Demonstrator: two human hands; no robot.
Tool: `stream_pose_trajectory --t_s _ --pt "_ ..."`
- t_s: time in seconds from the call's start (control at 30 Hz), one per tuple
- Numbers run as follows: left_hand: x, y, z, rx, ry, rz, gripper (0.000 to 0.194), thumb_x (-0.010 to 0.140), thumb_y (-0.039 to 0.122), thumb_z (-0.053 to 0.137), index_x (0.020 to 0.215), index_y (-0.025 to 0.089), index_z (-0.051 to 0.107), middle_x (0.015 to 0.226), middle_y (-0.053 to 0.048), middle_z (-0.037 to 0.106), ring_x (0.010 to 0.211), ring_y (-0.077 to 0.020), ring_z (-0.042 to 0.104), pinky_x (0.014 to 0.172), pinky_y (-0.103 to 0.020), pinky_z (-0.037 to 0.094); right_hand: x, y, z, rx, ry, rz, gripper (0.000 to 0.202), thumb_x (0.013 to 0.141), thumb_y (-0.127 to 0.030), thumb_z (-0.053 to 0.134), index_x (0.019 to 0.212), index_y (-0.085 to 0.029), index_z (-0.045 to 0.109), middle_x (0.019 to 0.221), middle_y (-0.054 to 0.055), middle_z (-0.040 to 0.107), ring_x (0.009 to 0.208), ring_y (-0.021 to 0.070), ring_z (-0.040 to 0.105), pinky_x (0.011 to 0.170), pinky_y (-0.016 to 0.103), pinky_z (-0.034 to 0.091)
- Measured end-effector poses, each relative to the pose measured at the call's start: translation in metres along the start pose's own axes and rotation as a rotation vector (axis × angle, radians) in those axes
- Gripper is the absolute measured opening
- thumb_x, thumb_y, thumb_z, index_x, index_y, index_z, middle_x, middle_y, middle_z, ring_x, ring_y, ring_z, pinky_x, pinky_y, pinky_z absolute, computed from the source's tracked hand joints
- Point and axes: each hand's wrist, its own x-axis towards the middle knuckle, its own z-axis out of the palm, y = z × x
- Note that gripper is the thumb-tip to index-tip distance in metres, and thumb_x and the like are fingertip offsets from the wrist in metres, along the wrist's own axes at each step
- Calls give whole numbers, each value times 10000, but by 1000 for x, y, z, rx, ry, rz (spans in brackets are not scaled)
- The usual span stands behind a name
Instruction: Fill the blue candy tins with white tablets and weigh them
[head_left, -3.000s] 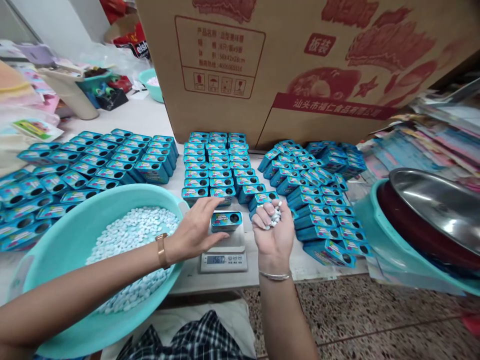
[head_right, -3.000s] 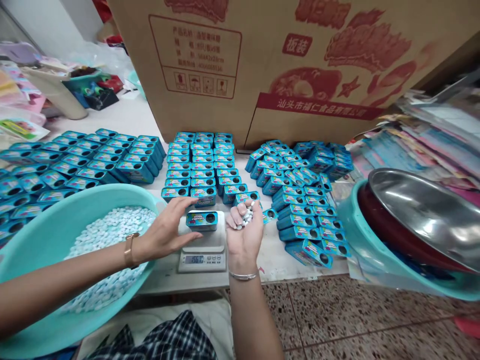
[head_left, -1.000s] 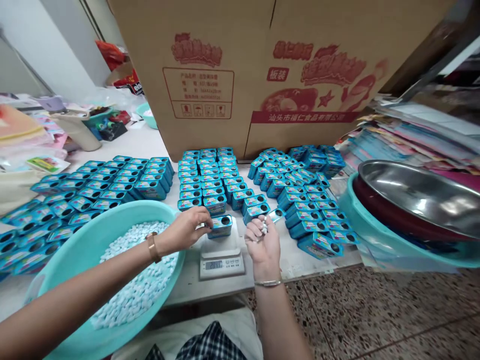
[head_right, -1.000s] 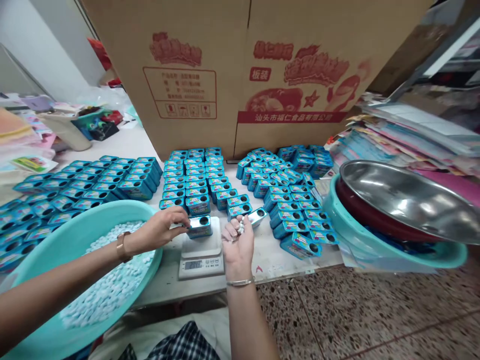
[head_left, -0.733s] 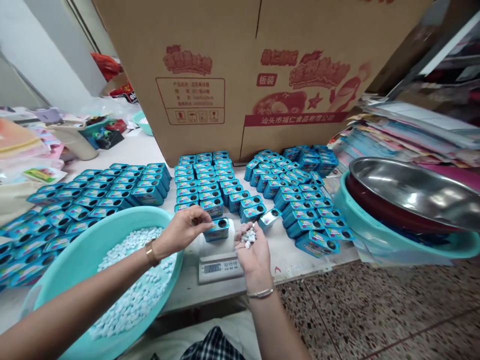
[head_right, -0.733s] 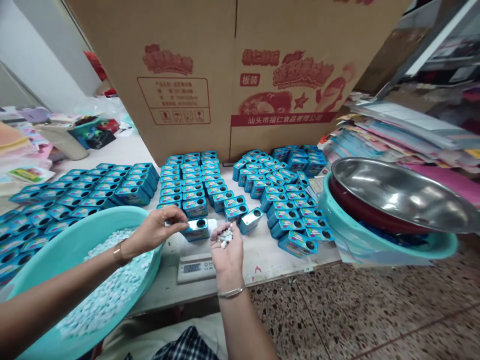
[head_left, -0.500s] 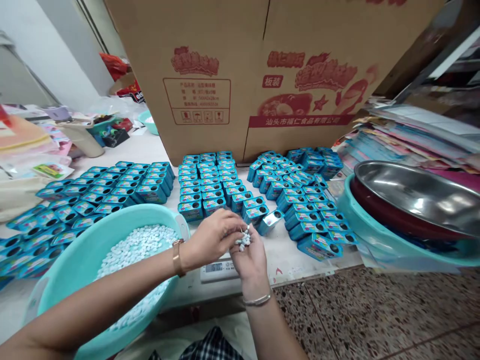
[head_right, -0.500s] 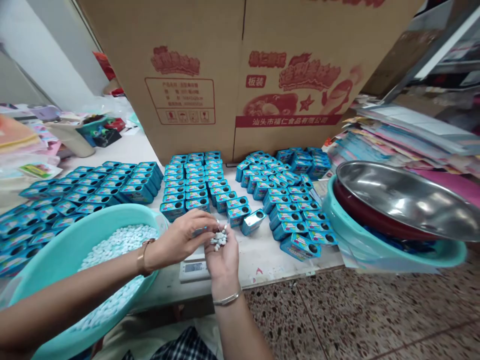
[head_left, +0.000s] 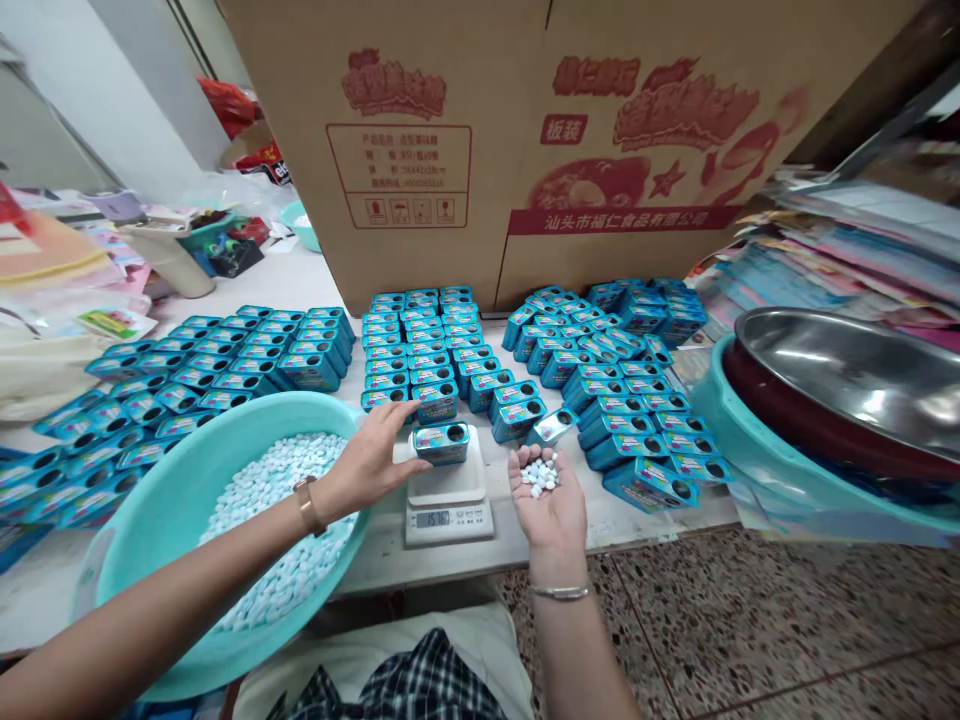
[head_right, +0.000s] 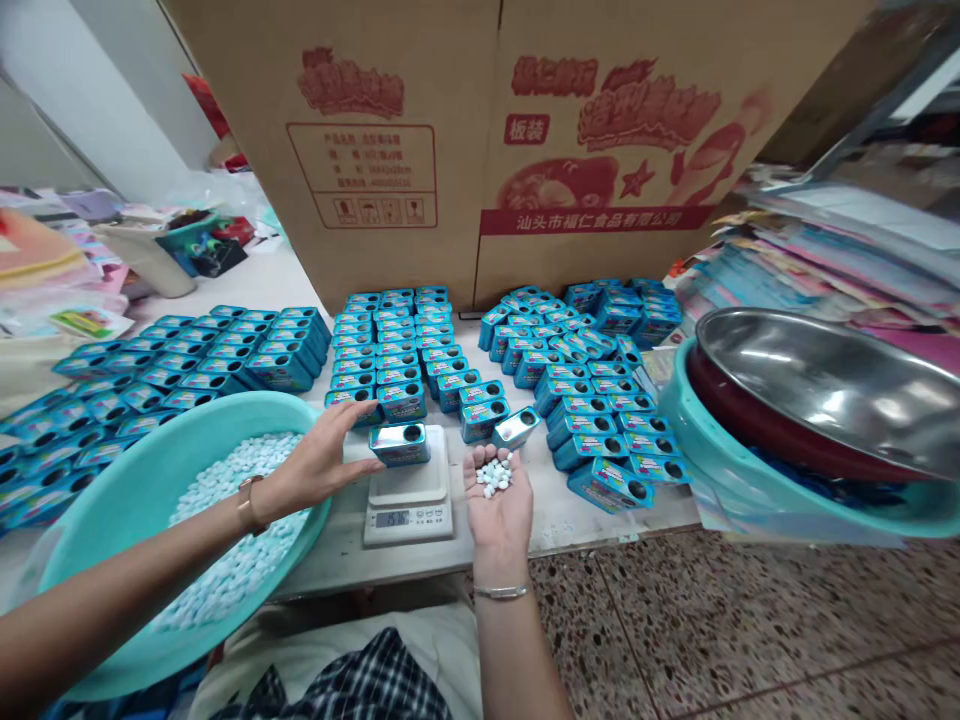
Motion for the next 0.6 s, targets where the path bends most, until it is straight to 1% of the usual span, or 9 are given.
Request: stream_pose_trajectory --t_s 0.1,0.17,0.27,0.33,0.4,0.47,0.53,0.6 --pt "4 -3 8 -6 -46 -20 723 769 386 713 1386 208 382 1332 -138 506 1243 -299 466 1028 -489 410 3 2 -2 -17 -5 -7 134 857 -237 530 733 -192 554 694 -7 658 678 117 668 722 310 599" --pt "7 -5 16 -1 -93 -44 687 761 384 717 1351 191 420 1310 -141 533 1210 -301 505 995 -465 435 4 5 -2 -17 8 -4 135 860 -228 524 734 -191 557 692 -6 660 678 118 670 727 313 599" --pt "11 -7 26 9 -122 -74 522 784 370 685 1239 187 507 1158 -110 626 1034 -281 614 869 -410 494 4 13 -1 -23 29 6 143 873 -229 508 745 -191 560 708 1 671 708 133 680 736 339 600" --pt "14 -3 27 4 -113 -69 400 804 341 655 1159 197 542 1060 -76 646 939 -248 636 801 -363 504 4 19 -1 -26 27 11 140 877 -231 506 755 -189 561 747 16 686 754 143 688 761 352 596" --pt "18 8 20 -6 -101 -41 315 805 291 641 1099 209 565 1020 -52 626 903 -218 628 778 -327 499 4 23 0 -21 9 18 136 875 -236 512 756 -187 558 783 30 696 800 151 692 789 363 590" --pt "23 26 8 -20 -72 17 282 793 228 633 1071 220 586 1010 -39 591 886 -190 612 772 -297 491 4 27 2 -18 -12 31 133 873 -238 519 757 -185 559 802 37 702 826 159 692 795 372 587" --pt "29 46 -4 -15 -55 110 335 783 173 614 1111 237 589 1017 -36 560 888 -177 594 777 -281 485 5 29 4 -19 -27 43 126 872 -234 529 763 -184 565 802 35 704 808 162 691 768 367 589" --pt "35 63 -10 63 -95 211 390 782 146 582 1159 249 577 1009 -40 542 889 -185 577 770 -286 479 6 31 7 -4 -33 46 113 874 -222 532 777 -187 575 775 17 700 767 151 686 738 345 588"
